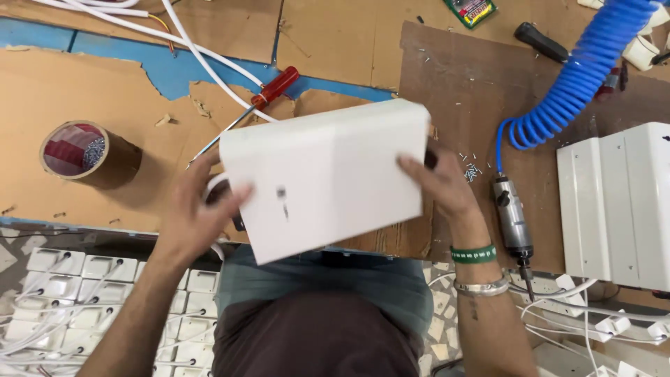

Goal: Assembling metal electrical boxes using an air-powered screwdriver and manual tools.

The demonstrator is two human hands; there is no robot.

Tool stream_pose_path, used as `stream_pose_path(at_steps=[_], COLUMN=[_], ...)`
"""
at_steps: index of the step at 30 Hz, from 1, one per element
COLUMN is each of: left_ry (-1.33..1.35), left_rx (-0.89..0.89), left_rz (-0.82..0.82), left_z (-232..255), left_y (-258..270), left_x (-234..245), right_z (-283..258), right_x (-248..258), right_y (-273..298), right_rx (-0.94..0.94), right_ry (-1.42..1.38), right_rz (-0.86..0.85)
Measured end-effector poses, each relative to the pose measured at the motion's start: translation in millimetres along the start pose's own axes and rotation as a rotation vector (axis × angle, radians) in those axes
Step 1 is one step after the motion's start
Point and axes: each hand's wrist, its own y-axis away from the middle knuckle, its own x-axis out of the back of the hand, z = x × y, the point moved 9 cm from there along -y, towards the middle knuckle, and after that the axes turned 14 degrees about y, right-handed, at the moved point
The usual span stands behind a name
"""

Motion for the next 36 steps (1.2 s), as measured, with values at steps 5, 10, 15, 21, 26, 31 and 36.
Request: stream_pose_path(at_steps=[5,10,15,21,26,31,36], left_ry=[0.499,0.529,0.635,0.794,1.014,1.165,1.145], left_rx=[0.674,0.677,0.707,0.876,0.944,0.996,0.906], left_rz=[0.209,0.155,0.084,0.010,-0.087,-0.069,-0.176], left_z=[-58.7,-72.1,-70.2,-93.5,-94.3,-144.8,-93.7], left_y=[1.8,6.0,19.2,49.2,58.1,65.6,48.6], left_x=[9.3,2.4,-7.0,-46.0,-120.0,-166.5,-207.9], right_z=[50.6,66.9,42.0,-67.0,-152.4,-68.5,42.5], right_x=[-11.6,-16.9,1.7,52.3,79.5,47.3,-7.6], right_y=[6.7,26.3,51.0,97.9,137.5,180.9,220.7], right_rx=[-0.423,-0.533,-0.515,-0.198,0.332,0.274,0.223], right_ry=[-0.420,-0.418,-0.437,-0.186,-0.244,-0.600,-1.073], right_rz=[-0.078,-0.099,0.035,0.182,0.298,0.486,0.658])
